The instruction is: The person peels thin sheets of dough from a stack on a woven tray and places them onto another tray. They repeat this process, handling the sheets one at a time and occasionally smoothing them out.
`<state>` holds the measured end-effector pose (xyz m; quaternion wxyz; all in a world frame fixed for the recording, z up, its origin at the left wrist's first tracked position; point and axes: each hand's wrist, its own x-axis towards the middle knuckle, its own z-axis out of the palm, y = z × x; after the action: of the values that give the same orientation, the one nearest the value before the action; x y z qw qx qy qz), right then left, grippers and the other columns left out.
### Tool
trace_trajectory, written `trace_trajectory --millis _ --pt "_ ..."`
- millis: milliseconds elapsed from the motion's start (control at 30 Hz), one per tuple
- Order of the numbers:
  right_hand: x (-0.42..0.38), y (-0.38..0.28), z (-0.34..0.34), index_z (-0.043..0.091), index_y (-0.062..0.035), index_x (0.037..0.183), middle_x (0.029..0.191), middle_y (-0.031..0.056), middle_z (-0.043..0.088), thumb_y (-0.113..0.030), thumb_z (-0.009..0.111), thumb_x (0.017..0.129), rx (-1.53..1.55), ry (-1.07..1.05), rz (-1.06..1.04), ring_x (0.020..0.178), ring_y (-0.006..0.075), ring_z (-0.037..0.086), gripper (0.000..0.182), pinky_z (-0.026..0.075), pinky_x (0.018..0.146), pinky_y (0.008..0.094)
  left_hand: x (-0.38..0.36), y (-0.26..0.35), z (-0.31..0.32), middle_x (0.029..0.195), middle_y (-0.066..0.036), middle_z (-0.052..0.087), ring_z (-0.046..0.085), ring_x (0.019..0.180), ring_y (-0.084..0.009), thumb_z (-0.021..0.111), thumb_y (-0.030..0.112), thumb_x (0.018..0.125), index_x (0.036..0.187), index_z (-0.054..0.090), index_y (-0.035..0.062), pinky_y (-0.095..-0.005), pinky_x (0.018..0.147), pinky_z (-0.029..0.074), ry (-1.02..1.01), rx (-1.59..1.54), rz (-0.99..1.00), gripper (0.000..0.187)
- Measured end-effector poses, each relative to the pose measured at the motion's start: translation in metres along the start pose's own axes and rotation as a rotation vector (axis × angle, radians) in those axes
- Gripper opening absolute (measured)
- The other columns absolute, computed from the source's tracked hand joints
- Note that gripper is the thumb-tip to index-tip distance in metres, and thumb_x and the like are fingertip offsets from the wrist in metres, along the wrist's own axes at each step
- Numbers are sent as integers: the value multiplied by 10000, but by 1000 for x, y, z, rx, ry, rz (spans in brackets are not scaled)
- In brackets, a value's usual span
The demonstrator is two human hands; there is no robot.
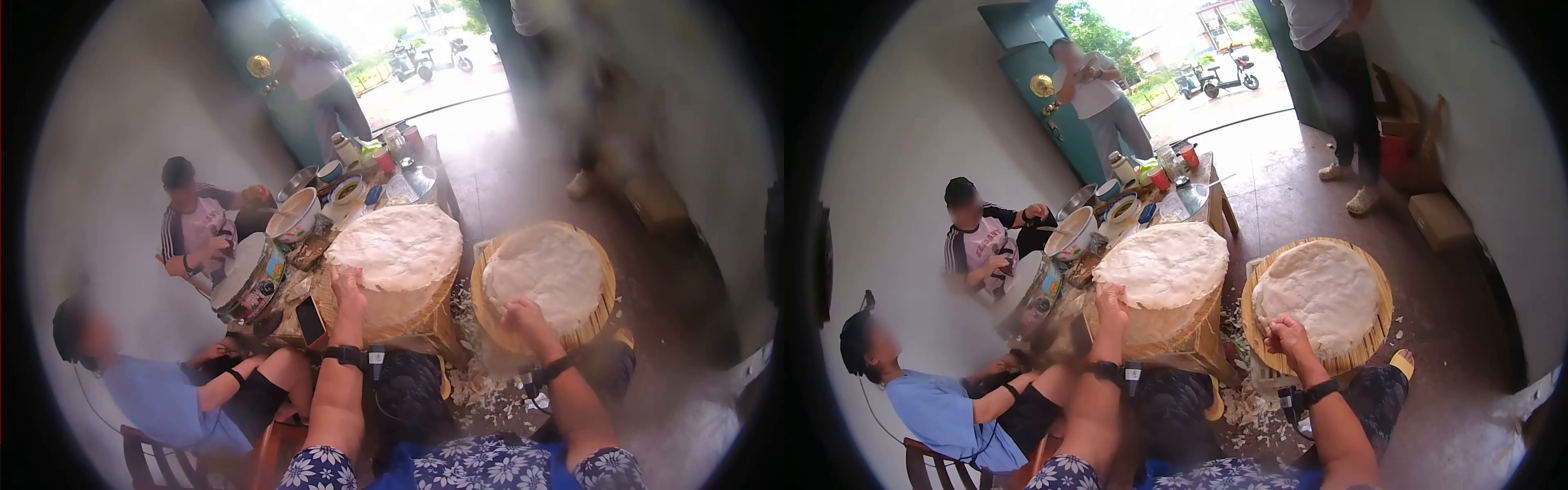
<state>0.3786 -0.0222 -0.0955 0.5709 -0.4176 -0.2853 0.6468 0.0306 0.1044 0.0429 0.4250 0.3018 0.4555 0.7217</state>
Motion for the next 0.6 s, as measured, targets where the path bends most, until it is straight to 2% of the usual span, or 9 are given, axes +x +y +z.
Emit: trace_trajectory --millis 167,267,367,467,567,600 --pt "-2 3 2 567 -99 909 694 12 580 -198 547 868 9 -16 -20 605 128 613 109 513 519 274 0 7 10 1144 -98 530 542 955 -219 533 -120 630 1385 301 47 -329 797 476 -28 6 78 808" --pt "-5 -1 5 566 -99 904 689 13 578 -196 547 866 -26 -8 -24 601 128 611 105 515 521 276 0 11 17 1097 -74 556 572 910 -213 537 -118 638 1384 305 56 -304 704 492 -60 51 106 800" --pt "-7 -3 7 566 -101 900 693 10 578 -195 549 866 -24 2 -28 598 127 609 101 515 520 279 -4 16 29 1098 -70 564 575 882 -190 563 -100 660 1383 321 52 -270 669 480 -80 17 119 777" --pt "-10 -1 8 566 -101 893 701 8 579 -194 552 866 -37 -4 -46 594 126 606 98 514 517 279 -8 21 45 1159 -95 551 558 970 -206 558 -98 725 1343 376 17 -298 835 460 -42 64 162 655" --pt "-8 1 8 567 -98 892 706 7 579 -191 551 865 -4 -11 -49 582 125 602 98 515 513 281 -1 21 56 1142 -81 562 575 918 -174 591 -82 721 1359 365 42 -256 704 475 -93 87 209 688" --pt "-8 0 7 566 -96 893 706 7 578 -191 552 865 0 -6 -48 577 126 600 99 515 513 283 -4 24 64 1148 -80 560 573 930 -172 583 -89 726 1351 377 39 -261 730 474 -115 104 224 671"
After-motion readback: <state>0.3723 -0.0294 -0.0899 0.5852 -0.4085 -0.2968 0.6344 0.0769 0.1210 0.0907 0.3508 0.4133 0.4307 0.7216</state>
